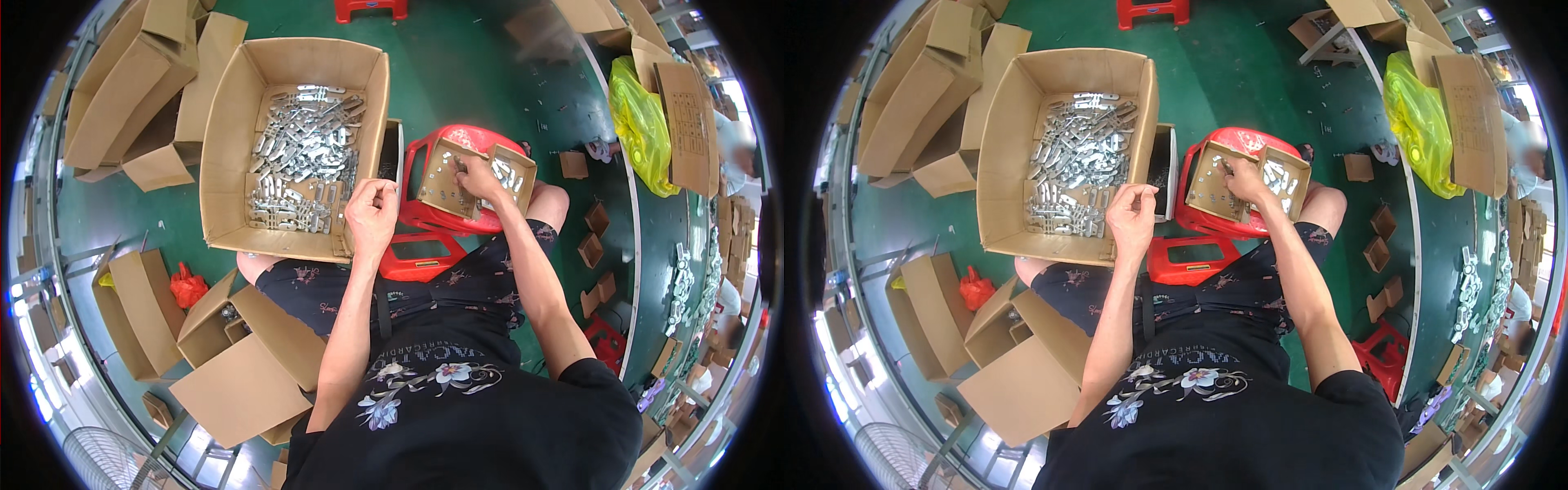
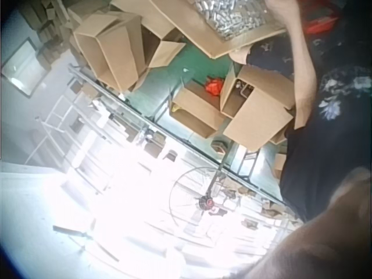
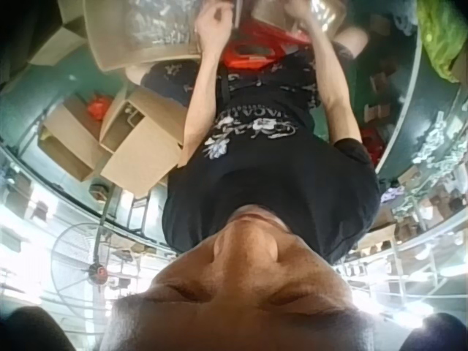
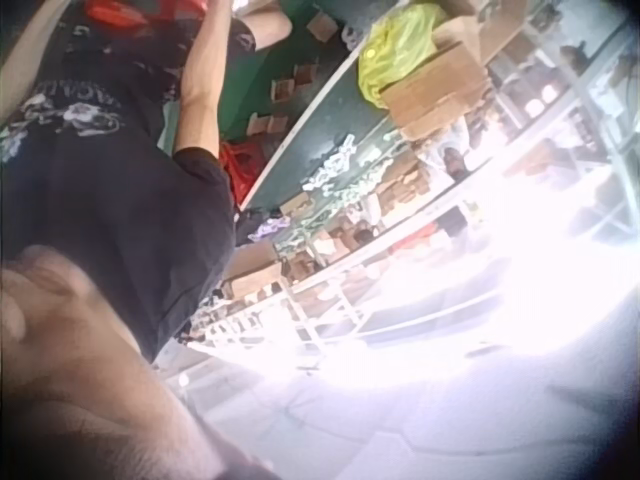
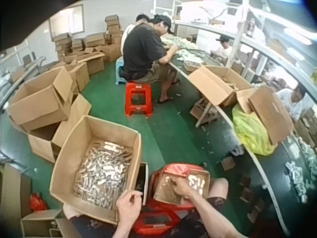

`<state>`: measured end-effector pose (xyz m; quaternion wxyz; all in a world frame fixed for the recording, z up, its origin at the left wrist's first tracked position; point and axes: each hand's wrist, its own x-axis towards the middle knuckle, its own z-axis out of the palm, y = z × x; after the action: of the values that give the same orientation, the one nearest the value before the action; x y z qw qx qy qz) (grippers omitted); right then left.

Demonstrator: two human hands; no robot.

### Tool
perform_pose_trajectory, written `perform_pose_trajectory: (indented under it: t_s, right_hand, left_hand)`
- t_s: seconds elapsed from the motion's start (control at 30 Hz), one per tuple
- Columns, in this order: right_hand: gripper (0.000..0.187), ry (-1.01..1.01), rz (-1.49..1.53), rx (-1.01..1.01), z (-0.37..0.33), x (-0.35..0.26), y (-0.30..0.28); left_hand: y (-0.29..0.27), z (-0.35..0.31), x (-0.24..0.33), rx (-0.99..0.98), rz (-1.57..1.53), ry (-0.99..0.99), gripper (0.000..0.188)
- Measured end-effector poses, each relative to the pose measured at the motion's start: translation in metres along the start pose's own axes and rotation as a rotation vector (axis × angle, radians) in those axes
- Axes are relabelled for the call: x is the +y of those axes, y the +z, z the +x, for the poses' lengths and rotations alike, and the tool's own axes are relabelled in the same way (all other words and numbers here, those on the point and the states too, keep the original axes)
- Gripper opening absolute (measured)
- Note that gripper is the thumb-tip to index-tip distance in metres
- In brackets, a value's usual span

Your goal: Manually assemble and sort small metal hinge components into separate containers.

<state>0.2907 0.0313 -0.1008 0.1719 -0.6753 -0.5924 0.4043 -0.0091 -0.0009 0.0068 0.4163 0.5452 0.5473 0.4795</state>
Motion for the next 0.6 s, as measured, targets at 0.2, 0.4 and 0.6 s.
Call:
perform_pose_trajectory:
  t_s: [0.2,0.4,0.6]
  right_hand:
    - [0.027,0.011,0.474,0.133,-0.024,-0.021,-0.041]
    - [0.017,0.039,0.48,0.38,-0.044,0.019,-0.083]
    - [0.014,0.033,0.683,0.624,-0.052,0.061,-0.062]
  left_hand:
    - [-0.006,-0.003,-0.007,0.041,-0.025,0.023,0.009]
    - [-0.008,-0.003,-0.002,0.018,-0.005,0.004,0.011]
    - [-0.004,-0.002,0.0,0.003,0.017,-0.016,0.011]
